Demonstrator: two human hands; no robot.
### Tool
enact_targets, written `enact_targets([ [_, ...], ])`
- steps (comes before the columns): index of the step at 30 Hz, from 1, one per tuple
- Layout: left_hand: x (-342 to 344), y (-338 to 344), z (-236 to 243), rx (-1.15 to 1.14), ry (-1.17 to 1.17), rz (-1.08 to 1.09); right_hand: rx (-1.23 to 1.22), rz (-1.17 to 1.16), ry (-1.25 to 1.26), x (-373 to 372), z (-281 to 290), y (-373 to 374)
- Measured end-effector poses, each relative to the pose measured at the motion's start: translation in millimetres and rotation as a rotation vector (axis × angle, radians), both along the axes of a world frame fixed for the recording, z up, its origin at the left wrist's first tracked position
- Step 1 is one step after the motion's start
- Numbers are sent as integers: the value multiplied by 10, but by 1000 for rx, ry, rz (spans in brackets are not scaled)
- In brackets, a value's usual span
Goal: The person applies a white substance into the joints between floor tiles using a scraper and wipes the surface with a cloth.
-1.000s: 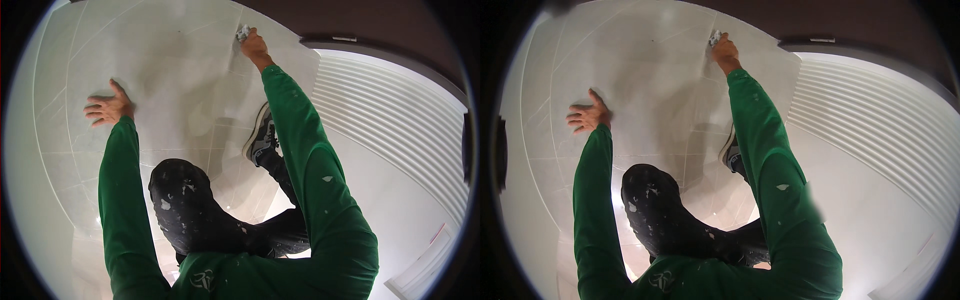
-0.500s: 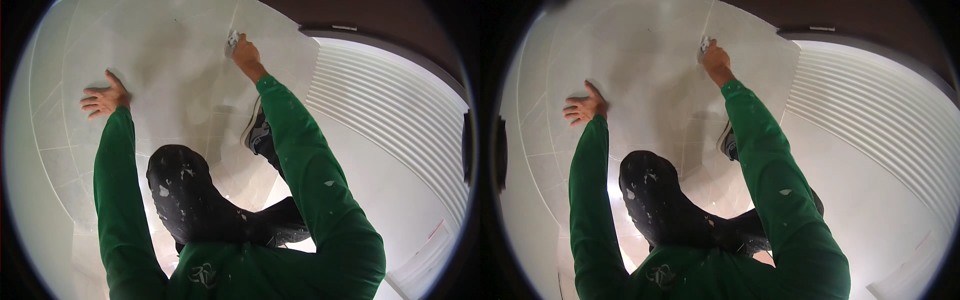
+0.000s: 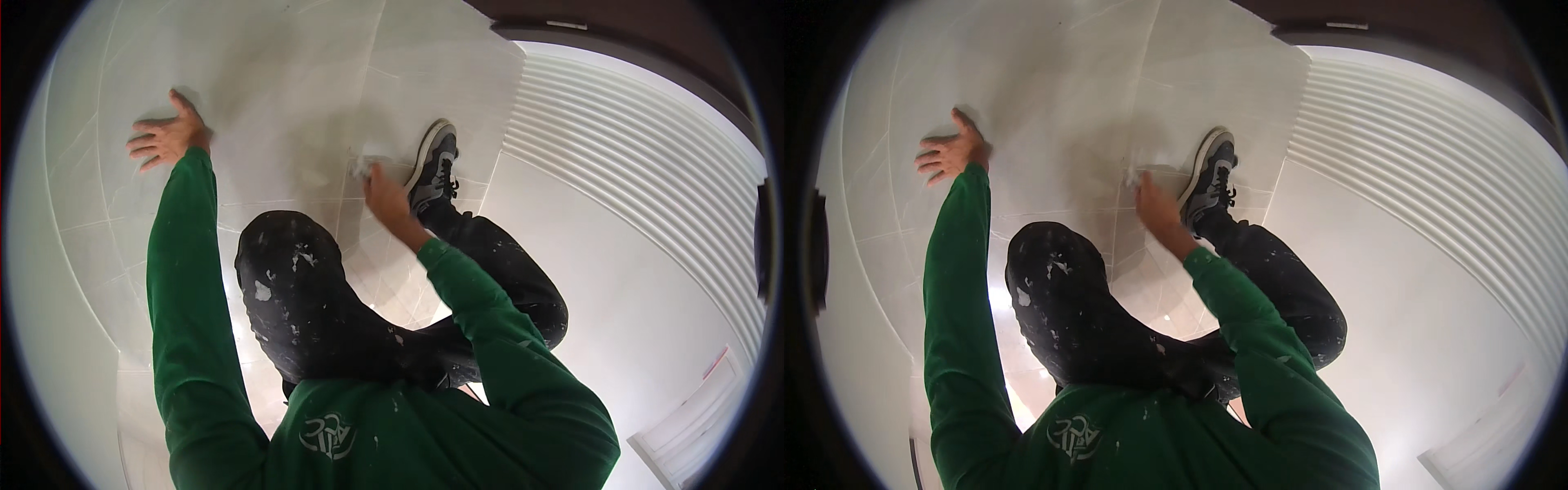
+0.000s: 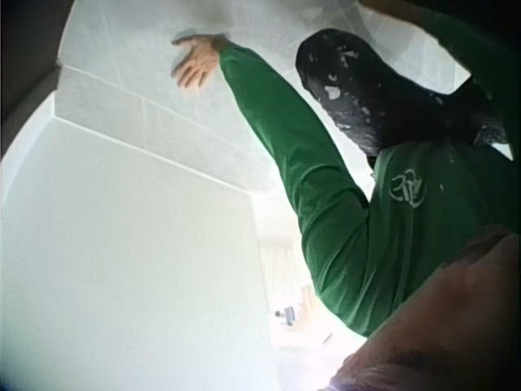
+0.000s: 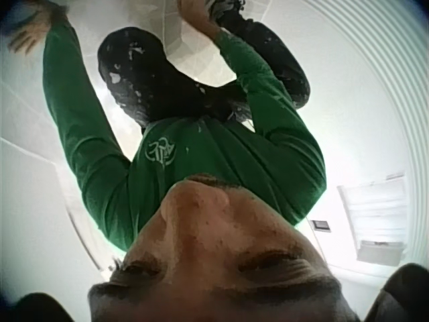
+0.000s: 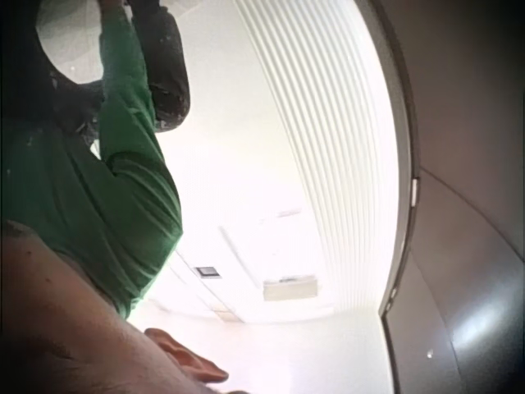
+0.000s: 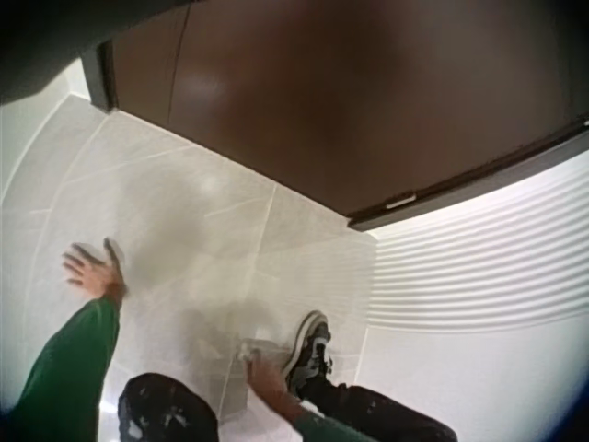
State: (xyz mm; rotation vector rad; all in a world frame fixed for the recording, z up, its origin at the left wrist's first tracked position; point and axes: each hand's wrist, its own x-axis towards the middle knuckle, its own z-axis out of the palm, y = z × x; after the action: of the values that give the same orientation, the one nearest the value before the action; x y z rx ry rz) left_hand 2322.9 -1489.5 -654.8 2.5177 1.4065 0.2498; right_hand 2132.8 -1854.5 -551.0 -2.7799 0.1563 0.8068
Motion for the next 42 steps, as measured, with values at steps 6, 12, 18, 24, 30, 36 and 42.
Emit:
enact_targets([
  [6,-16,-3,-9,0,-12,1,26,-153,-197,1496,-151,-209],
  [12,-45,-5,36,-7,-28,-5,-22,-115,-234,1716,-223,-96],
  [18,-40,2,47,-24,-41,-11,-15,-125,-212,1157,-235,26],
  [24,-37,27,-24,-4,-78,-9,-23,-189,-42,-103,-212,274],
  [30,-40,36,9,-14,-62,-9,3,-266,88,-805,-52,474],
  [36,-39,23,69,-15,-30,-5,56,-220,-157,-387,-32,323],
  [42,-29,80,-22,42,-40,-14,-17,-324,75,-826,-41,570],
])
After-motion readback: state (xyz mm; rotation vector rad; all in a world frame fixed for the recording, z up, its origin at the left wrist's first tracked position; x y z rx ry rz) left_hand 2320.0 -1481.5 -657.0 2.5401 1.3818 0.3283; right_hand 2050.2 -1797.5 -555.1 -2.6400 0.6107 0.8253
